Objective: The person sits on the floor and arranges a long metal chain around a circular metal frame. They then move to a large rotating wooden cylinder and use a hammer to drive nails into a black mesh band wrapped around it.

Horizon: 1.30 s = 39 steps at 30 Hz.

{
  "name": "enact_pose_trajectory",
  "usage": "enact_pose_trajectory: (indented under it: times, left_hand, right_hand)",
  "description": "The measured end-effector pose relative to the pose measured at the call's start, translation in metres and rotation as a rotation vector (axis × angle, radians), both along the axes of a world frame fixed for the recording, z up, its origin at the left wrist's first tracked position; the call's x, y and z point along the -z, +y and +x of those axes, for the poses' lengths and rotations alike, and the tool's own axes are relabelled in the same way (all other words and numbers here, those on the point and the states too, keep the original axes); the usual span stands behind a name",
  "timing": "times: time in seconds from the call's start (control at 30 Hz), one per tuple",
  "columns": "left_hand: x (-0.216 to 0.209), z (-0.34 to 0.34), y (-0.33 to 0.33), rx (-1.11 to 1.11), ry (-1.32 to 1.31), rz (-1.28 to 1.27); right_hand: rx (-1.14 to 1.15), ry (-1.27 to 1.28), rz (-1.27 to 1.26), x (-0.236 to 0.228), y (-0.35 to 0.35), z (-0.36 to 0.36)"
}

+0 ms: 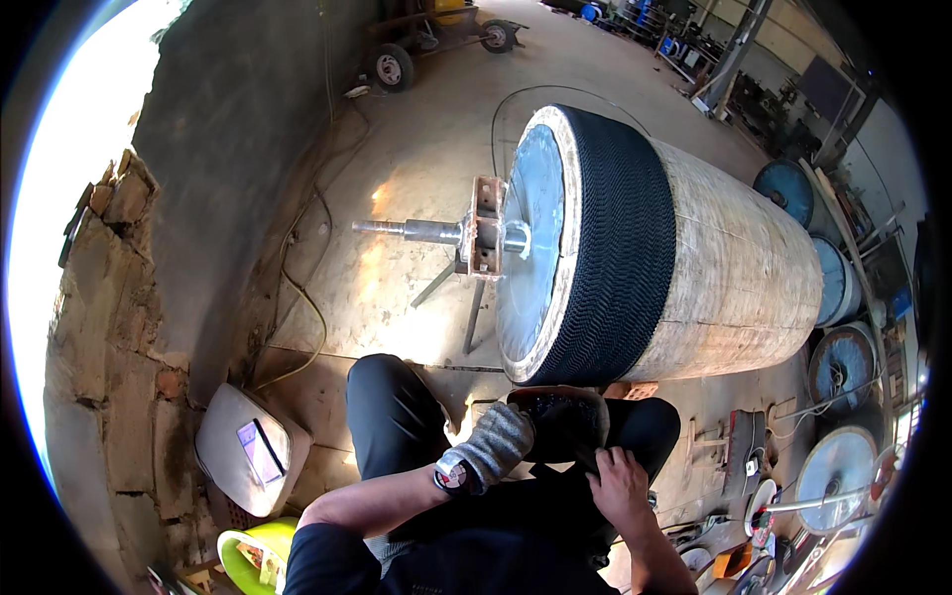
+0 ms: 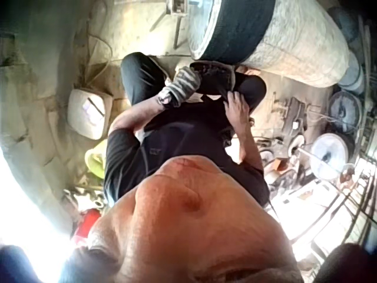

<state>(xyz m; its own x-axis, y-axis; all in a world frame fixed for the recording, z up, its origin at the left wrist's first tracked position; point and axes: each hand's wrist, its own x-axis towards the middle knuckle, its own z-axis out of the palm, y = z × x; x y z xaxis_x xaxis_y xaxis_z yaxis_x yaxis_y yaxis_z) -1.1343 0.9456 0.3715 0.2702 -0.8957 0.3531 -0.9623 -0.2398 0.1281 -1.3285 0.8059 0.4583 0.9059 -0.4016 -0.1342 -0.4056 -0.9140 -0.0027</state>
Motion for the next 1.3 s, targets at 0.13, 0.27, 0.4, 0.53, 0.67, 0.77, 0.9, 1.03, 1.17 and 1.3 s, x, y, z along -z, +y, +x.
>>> enact_pose_trajectory:
  times: [0.13,0.27,0.4,0.53,0.67,0.77,0.9,1.03,1.17,1.3]
  left_hand:
    - [0.020,0.008,0.003,0.064,0.072,0.023]
    - [-0.006,0.014,0.006,0.151,0.118,-0.038]
    - [-0.002,0.021,0.016,0.179,0.141,0.029]
    - [-0.022,0.016,0.018,0.127,0.207,-0.084]
    - [-0.026,0.019,0.000,0.017,0.192,-0.288]
    - [-0.083,0.039,-0.027,0.090,0.108,-0.456]
    - [-0.153,0.073,-0.081,0.175,0.081,-0.662]
    - [-0.176,0.119,-0.144,0.224,-0.204,-0.863]
    - [-0.180,0.130,-0.176,0.090,-0.434,-0.662]
    - [-0.175,0.137,-0.178,0.115,-0.444,-0.633]
  right_hand:
    - [-0.031,0.070,-0.077,0.007,0.001,0.000]
    - [-0.041,0.034,-0.110,0.019,-0.002,-0.009]
    - [0.027,-0.126,0.097,0.016,0.001,-0.009]
    - [0.099,-0.348,0.331,0.018,0.004,-0.025]
    - [0.102,-0.579,0.508,0.030,-0.001,-0.024]
    - [0.211,-0.650,0.561,0.017,0.000,-0.012]
    - [0.319,-0.826,0.633,0.002,0.000,0.004]
    - [0.370,-0.946,0.631,-0.003,-0.009,0.013]
    - [0.454,-1.044,0.619,-0.007,-0.032,0.010]
    - [0.477,-1.107,0.506,-0.011,-0.057,0.007]
